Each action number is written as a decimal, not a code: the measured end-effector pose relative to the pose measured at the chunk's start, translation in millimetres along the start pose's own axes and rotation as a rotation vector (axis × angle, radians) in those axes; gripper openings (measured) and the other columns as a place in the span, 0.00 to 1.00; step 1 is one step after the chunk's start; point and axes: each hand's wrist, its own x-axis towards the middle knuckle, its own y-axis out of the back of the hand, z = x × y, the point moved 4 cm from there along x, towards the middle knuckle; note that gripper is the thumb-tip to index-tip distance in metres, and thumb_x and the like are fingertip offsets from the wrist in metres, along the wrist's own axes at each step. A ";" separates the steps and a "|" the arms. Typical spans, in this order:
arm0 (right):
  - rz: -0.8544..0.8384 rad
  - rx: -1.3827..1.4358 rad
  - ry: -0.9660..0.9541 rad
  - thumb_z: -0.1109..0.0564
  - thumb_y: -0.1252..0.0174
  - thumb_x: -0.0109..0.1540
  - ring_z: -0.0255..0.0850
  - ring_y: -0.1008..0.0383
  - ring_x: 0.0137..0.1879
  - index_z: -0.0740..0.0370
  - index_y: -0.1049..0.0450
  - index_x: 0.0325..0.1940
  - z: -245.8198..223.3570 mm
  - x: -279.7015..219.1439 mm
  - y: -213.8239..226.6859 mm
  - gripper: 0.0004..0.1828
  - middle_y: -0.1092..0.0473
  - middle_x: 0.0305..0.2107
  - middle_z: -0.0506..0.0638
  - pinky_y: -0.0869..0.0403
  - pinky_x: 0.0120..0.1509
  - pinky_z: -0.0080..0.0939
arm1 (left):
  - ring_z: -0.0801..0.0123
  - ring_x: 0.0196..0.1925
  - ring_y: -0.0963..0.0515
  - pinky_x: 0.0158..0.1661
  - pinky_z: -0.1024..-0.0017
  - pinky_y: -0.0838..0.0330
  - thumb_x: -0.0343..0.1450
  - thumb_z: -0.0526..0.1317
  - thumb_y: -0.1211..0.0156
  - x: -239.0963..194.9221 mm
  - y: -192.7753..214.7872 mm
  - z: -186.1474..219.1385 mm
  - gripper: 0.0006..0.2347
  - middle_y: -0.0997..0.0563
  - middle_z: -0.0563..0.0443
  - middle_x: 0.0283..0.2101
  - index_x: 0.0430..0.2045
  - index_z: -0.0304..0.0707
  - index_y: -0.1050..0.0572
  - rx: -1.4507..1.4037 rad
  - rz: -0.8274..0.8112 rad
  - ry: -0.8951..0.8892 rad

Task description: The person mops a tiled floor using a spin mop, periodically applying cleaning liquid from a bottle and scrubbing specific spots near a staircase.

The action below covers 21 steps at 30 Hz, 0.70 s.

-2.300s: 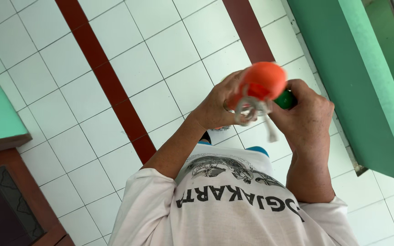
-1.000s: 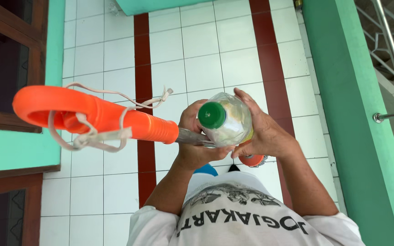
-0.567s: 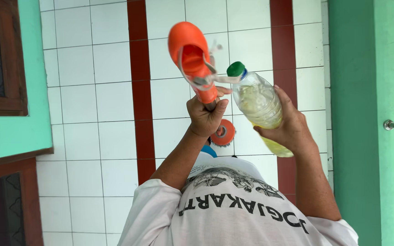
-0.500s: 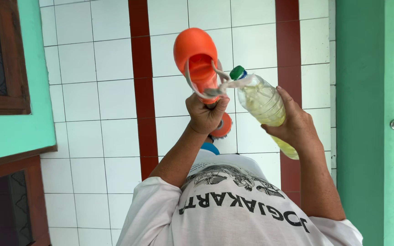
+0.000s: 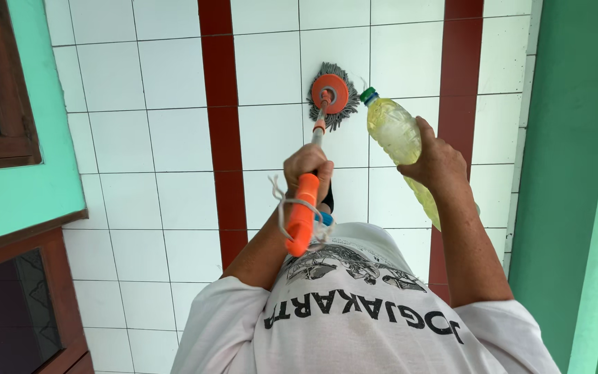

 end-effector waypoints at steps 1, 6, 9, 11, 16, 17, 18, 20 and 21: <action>-0.008 -0.008 0.004 0.49 0.22 0.45 0.52 0.20 0.48 0.49 0.48 0.78 -11.4 10.9 3.5 0.62 0.23 0.44 0.60 0.22 0.52 0.51 | 0.69 0.22 0.30 0.26 0.70 0.31 0.71 0.30 0.40 -0.9 1.3 -5.7 0.10 0.30 0.54 0.20 0.20 0.38 0.34 0.001 0.009 0.007; 0.010 -0.003 0.014 0.48 0.22 0.45 0.52 0.19 0.47 0.49 0.49 0.78 -62.2 77.7 25.0 0.62 0.23 0.42 0.61 0.21 0.51 0.51 | 0.65 0.20 0.28 0.25 0.69 0.31 0.72 0.36 0.40 9.1 -4.2 -21.3 0.12 0.29 0.51 0.19 0.18 0.41 0.35 0.158 -0.099 -0.060; 0.092 0.091 -0.014 0.48 0.21 0.46 0.54 0.20 0.47 0.52 0.50 0.78 -65.4 124.6 31.7 0.63 0.23 0.43 0.63 0.23 0.54 0.52 | 0.67 0.18 0.30 0.22 0.70 0.34 0.73 0.36 0.42 14.0 2.6 -37.1 0.13 0.31 0.52 0.18 0.17 0.41 0.35 0.145 -0.080 -0.032; 0.164 0.181 -0.028 0.48 0.22 0.47 0.54 0.20 0.49 0.53 0.51 0.79 -54.3 148.0 30.5 0.63 0.25 0.47 0.63 0.22 0.52 0.52 | 0.67 0.17 0.31 0.22 0.70 0.35 0.73 0.37 0.43 14.4 7.6 -42.8 0.13 0.32 0.53 0.17 0.16 0.41 0.36 0.151 -0.062 -0.041; 0.297 0.286 -0.114 0.47 0.21 0.50 0.54 0.20 0.51 0.56 0.52 0.79 11.4 174.2 27.7 0.62 0.26 0.53 0.63 0.21 0.53 0.54 | 0.69 0.17 0.31 0.22 0.71 0.34 0.74 0.37 0.46 26.5 22.1 -44.1 0.14 0.32 0.54 0.17 0.16 0.43 0.37 0.137 -0.049 -0.011; 0.317 0.229 -0.134 0.47 0.21 0.49 0.55 0.20 0.50 0.58 0.52 0.77 26.5 172.2 26.2 0.62 0.26 0.51 0.64 0.22 0.54 0.55 | 0.69 0.18 0.31 0.23 0.70 0.34 0.74 0.38 0.46 30.2 24.5 -42.0 0.13 0.33 0.54 0.17 0.16 0.43 0.37 0.141 -0.037 -0.001; 0.334 0.173 -0.153 0.47 0.20 0.48 0.56 0.20 0.49 0.59 0.53 0.76 40.8 168.7 24.5 0.63 0.25 0.49 0.65 0.23 0.55 0.55 | 0.68 0.18 0.32 0.23 0.70 0.33 0.73 0.38 0.46 34.3 26.8 -39.6 0.13 0.33 0.54 0.16 0.16 0.43 0.38 0.146 -0.025 0.008; 0.306 0.133 -0.198 0.47 0.20 0.49 0.58 0.20 0.48 0.60 0.53 0.77 65.3 149.6 10.4 0.62 0.25 0.49 0.66 0.22 0.55 0.56 | 0.68 0.19 0.30 0.24 0.70 0.31 0.74 0.38 0.47 43.8 31.1 -34.1 0.13 0.32 0.53 0.17 0.18 0.41 0.37 0.128 -0.027 -0.001; 0.282 0.096 -0.224 0.48 0.21 0.50 0.60 0.20 0.47 0.61 0.53 0.77 74.3 142.2 3.0 0.62 0.25 0.48 0.67 0.22 0.55 0.58 | 0.67 0.20 0.28 0.25 0.69 0.29 0.74 0.37 0.48 51.2 32.7 -33.7 0.12 0.31 0.52 0.18 0.19 0.40 0.37 0.123 -0.019 -0.021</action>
